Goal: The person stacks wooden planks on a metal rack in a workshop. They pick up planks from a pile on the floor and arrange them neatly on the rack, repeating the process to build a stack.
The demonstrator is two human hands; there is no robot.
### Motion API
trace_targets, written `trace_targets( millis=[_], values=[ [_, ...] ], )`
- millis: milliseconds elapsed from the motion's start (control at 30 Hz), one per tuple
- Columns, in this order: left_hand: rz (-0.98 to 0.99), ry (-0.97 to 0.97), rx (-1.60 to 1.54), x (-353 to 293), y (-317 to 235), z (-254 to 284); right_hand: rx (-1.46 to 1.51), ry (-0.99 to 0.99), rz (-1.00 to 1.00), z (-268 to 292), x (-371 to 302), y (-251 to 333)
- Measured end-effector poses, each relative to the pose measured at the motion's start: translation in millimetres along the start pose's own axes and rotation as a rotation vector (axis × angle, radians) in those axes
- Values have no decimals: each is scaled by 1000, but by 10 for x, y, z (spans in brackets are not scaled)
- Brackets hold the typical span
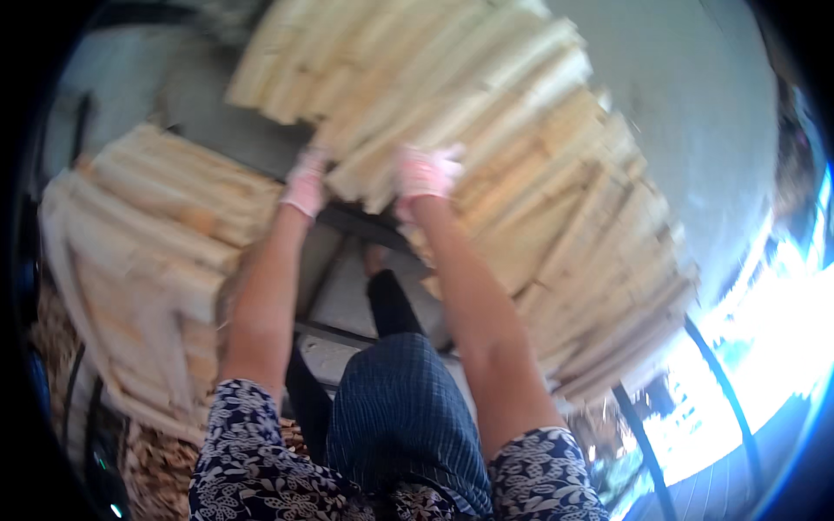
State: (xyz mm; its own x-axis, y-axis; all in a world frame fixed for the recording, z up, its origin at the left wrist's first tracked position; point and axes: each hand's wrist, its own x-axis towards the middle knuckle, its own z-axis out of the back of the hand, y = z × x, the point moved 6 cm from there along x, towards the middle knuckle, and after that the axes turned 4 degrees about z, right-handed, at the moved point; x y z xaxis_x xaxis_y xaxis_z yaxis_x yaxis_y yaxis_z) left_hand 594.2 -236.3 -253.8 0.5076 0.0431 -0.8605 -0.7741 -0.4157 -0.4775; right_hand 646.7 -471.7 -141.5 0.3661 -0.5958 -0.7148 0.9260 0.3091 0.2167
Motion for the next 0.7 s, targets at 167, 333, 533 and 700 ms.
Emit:
trace_targets(
  millis=[167, 333, 533, 700],
  values=[
    [236, -136, 85, 233, -20, -376, -66, -2, -55, 198, -4, 74],
    [-190, -90, -27, -442, -179, -699, 465, 94, 85, 552, -30, -227],
    [-58, -48, -33, -2292, -177, -1744, 736, 458, 50, 1921, -99, -658],
    [87, 496, 47, -2508, 429, -2186, 769, 684, 84, 2571, 332, -910]
  ],
)
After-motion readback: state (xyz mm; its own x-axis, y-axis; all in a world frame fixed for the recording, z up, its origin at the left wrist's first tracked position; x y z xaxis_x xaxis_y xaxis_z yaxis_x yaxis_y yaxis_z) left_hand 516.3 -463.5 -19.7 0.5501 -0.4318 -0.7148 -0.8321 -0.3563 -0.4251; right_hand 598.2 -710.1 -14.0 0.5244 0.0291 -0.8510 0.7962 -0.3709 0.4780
